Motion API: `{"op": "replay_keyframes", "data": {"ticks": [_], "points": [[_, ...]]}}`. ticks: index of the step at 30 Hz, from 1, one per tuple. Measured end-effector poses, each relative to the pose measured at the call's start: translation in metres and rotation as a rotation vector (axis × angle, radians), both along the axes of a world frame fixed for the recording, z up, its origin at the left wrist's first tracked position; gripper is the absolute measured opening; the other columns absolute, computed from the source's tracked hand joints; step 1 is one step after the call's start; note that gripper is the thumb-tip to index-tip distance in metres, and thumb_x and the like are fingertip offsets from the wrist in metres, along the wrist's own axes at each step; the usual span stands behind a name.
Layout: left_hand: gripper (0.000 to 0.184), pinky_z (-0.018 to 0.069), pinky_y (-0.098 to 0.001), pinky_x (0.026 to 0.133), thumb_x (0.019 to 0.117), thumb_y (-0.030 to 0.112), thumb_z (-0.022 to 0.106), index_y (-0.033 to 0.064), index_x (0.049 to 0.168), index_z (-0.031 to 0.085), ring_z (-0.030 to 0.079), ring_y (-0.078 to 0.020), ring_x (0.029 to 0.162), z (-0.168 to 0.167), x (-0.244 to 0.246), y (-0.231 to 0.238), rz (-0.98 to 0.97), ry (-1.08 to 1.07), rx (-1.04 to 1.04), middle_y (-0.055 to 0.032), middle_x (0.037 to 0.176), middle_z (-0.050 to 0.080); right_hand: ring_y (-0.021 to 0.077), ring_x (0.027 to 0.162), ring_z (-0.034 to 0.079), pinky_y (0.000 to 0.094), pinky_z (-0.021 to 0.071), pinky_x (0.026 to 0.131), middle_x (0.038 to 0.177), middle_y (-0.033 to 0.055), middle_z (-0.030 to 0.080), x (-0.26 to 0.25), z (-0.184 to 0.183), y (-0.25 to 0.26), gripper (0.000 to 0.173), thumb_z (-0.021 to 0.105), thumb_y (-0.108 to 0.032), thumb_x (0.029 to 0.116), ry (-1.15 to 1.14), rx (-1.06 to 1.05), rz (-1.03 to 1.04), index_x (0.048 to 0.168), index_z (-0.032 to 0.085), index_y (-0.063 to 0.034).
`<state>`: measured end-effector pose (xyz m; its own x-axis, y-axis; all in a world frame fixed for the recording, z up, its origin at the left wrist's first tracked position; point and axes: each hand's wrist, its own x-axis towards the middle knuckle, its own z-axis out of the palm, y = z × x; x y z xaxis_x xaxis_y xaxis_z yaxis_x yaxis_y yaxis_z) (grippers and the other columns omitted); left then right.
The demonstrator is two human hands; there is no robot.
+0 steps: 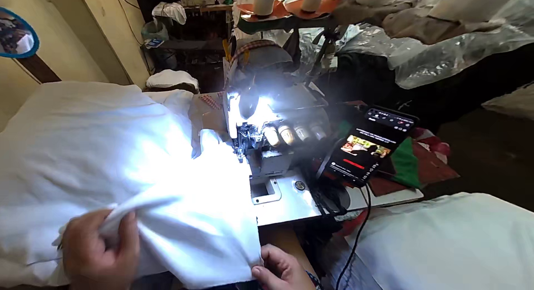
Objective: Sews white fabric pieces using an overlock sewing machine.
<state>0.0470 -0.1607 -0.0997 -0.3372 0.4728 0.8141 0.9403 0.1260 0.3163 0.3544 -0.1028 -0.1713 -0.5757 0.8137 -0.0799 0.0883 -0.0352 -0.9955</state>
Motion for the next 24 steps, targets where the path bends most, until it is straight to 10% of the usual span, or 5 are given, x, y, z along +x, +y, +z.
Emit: {"op": "replay_keyframes", "data": {"ticks": [3,10,17,24], "points": [[0.035,0.0428,-0.0634,0.099,0.0956,0.019,0.065,-0.0087,0.117,0.065,0.055,-0.0542,0.116,0.012,0.011,0.055,0.011,-0.018,-0.093,-0.0364,0.12,0.059,0.007,0.077,0.069,0.028,0.0596,0.074,0.087,0.0024,0.072,-0.013,0.004,0.018,0.014,0.069,-0.003,0.0919,0.038,-0.036,-0.063,0.105,0.068,0.0014],[0.032,0.057,-0.0456,0.091,0.0999,0.032,0.054,0.0154,0.107,0.08,0.073,-0.0189,0.103,-0.032,0.098,0.119,-0.389,-0.048,-0.334,0.0002,0.113,0.076,0.0092,0.073,0.071,0.0287,0.0608,0.07,0.084,0.001,0.072,-0.043,0.011,0.064,0.039,0.07,0.0,0.089,0.097,0.099,-0.218,0.124,0.052,-0.0024],[0.03,0.0518,-0.0523,0.1,0.0979,0.031,0.058,0.0098,0.108,0.078,0.066,-0.0262,0.117,-0.013,0.065,0.171,-0.36,-0.144,-0.527,-0.0081,0.12,0.073,0.0036,0.084,0.071,0.0227,0.0604,0.076,0.098,-0.001,0.076,-0.059,0.021,0.118,0.023,0.058,-0.013,0.097,-0.12,0.745,-0.252,0.107,0.078,-0.0111],[0.026,0.0436,-0.057,0.104,0.095,0.019,0.065,0.0086,0.117,0.073,0.057,-0.032,0.126,0.012,0.045,0.218,-0.242,-0.166,-0.778,-0.0103,0.128,0.065,0.0003,0.085,0.07,0.0206,0.0587,0.076,0.098,-0.0039,0.077,-0.064,0.034,0.122,0.025,0.057,-0.015,0.0946,-0.211,0.741,-0.284,0.104,0.08,-0.0143]]}}
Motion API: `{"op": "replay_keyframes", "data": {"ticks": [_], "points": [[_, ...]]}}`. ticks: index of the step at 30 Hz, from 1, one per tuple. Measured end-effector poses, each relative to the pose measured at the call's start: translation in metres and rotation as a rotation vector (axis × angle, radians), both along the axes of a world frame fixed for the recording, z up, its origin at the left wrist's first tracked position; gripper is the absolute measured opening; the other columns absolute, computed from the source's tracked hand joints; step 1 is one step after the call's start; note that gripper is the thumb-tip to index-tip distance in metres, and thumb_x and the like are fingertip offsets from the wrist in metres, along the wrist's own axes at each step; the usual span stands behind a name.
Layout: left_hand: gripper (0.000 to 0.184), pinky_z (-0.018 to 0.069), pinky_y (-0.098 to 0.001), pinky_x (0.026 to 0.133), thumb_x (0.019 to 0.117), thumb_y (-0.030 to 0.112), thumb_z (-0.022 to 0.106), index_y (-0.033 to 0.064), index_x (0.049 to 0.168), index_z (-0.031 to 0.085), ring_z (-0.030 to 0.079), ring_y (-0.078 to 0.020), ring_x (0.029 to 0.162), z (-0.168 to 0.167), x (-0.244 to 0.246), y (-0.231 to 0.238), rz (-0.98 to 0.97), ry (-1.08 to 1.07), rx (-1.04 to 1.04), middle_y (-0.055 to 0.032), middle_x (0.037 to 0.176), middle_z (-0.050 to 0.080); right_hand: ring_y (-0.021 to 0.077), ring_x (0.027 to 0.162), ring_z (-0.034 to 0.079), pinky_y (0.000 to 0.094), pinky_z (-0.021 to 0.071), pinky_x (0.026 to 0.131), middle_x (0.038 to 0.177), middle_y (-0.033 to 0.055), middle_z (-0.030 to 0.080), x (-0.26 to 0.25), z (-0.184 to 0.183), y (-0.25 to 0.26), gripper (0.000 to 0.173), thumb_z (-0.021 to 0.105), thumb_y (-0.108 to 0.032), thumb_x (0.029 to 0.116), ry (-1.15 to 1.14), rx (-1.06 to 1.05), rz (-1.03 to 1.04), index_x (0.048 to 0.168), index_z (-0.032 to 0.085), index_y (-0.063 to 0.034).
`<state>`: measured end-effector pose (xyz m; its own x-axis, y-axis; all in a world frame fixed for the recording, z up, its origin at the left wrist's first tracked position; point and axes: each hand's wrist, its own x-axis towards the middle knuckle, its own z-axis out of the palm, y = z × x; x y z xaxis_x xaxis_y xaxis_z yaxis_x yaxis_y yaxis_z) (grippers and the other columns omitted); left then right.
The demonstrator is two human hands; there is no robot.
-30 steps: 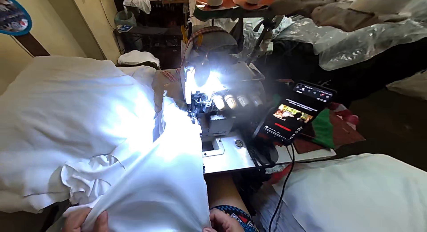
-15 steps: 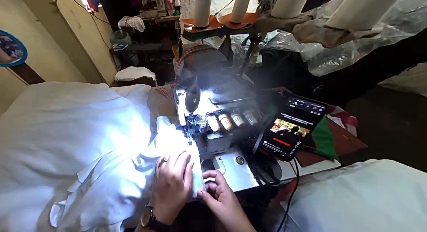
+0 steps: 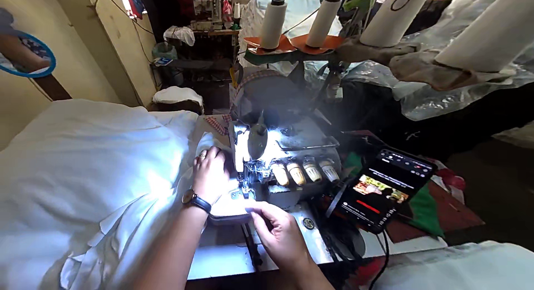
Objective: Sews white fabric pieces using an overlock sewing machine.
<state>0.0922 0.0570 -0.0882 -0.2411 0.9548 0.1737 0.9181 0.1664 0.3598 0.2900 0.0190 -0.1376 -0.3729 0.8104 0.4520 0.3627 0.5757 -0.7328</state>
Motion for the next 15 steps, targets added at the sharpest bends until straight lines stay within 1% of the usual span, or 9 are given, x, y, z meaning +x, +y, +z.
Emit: {"op": "replay_keyframes", "data": {"ticks": [3,5,7,9,11,12,13,14,15], "points": [[0.015,0.0503,-0.0551,0.092,0.0952,0.01,0.062,0.0063,0.104,0.074,0.066,-0.0322,0.106,-0.015,-0.007,0.003,0.025,-0.061,0.179,-0.012,0.106,0.07,-0.0011,0.088,0.069,0.0179,0.0581,0.08,0.101,-0.0029,0.076,0.003,0.001,-0.003,0.025,0.058,-0.015,0.0951,0.024,-0.047,0.03,0.106,0.08,-0.0126],[0.014,0.0533,-0.0517,0.089,0.099,0.013,0.064,0.0017,0.103,0.071,0.068,-0.0314,0.099,-0.024,-0.011,-0.008,0.052,-0.224,0.324,-0.0152,0.103,0.07,-0.0019,0.084,0.068,0.0163,0.0568,0.077,0.097,-0.0029,0.075,0.005,0.004,-0.004,0.024,0.057,-0.016,0.0959,0.033,-0.069,0.048,0.103,0.079,-0.0118],[0.015,0.056,-0.0421,0.083,0.0984,0.011,0.065,-0.0008,0.106,0.069,0.067,-0.0247,0.091,-0.032,-0.009,-0.029,0.123,-0.407,0.517,-0.0148,0.1,0.068,-0.0029,0.081,0.066,0.0152,0.0557,0.074,0.095,-0.0032,0.074,0.005,0.01,-0.004,0.022,0.057,-0.017,0.0963,0.056,-0.083,0.057,0.102,0.078,-0.0108],[0.015,0.0569,-0.0297,0.077,0.0972,0.01,0.063,-0.0011,0.106,0.069,0.065,-0.0138,0.083,-0.04,0.001,-0.056,0.171,-0.47,0.709,-0.0099,0.094,0.067,-0.0034,0.081,0.065,0.0133,0.0551,0.074,0.098,-0.0024,0.073,0.001,0.016,-0.003,0.022,0.059,-0.018,0.0976,0.083,-0.064,0.068,0.106,0.077,-0.0097],[0.015,0.0559,-0.0216,0.076,0.0956,0.01,0.062,-0.0023,0.102,0.068,0.064,-0.0071,0.081,-0.043,0.021,-0.084,0.165,-0.514,0.795,-0.007,0.09,0.065,-0.0015,0.081,0.064,0.0138,0.0552,0.073,0.103,0.0,0.071,-0.005,0.018,-0.004,0.026,0.06,-0.019,0.0989,0.106,-0.046,0.096,0.116,0.075,-0.0078],[0.014,0.0556,-0.0205,0.079,0.0954,0.011,0.062,-0.002,0.1,0.068,0.064,-0.006,0.084,-0.045,0.033,-0.096,0.134,-0.539,0.812,-0.0066,0.091,0.066,-0.0001,0.082,0.064,0.0152,0.0559,0.072,0.11,0.0023,0.071,-0.009,0.018,-0.004,0.029,0.06,-0.018,0.0991,0.114,-0.038,0.118,0.121,0.073,-0.0064],[0.015,0.0552,-0.021,0.082,0.0964,0.013,0.063,-0.0002,0.098,0.068,0.064,-0.006,0.088,-0.048,0.044,-0.106,0.095,-0.555,0.819,-0.0056,0.092,0.066,0.0025,0.087,0.068,0.018,0.0587,0.076,0.12,0.0058,0.07,-0.013,0.016,-0.004,0.031,0.06,-0.017,0.0997,0.119,-0.035,0.152,0.126,0.071,-0.0051],[0.017,0.054,-0.0215,0.086,0.0991,0.02,0.063,0.0032,0.097,0.068,0.064,-0.0058,0.092,-0.05,0.054,-0.114,0.059,-0.558,0.816,-0.0038,0.093,0.066,0.0059,0.099,0.07,0.0212,0.0599,0.084,0.129,0.0086,0.068,-0.014,0.014,-0.005,0.032,0.06,-0.015,0.1002,0.116,-0.031,0.19,0.129,0.069,-0.0045],[0.021,0.0533,-0.0213,0.087,0.1006,0.026,0.062,0.0064,0.096,0.068,0.063,-0.0054,0.093,-0.053,0.061,-0.118,0.04,-0.541,0.814,-0.0021,0.093,0.066,0.0086,0.107,0.069,0.0233,0.0591,0.09,0.131,0.0101,0.068,-0.015,0.011,-0.005,0.031,0.06,-0.014,0.1002,0.112,-0.015,0.215,0.127,0.07,-0.0043]]}}
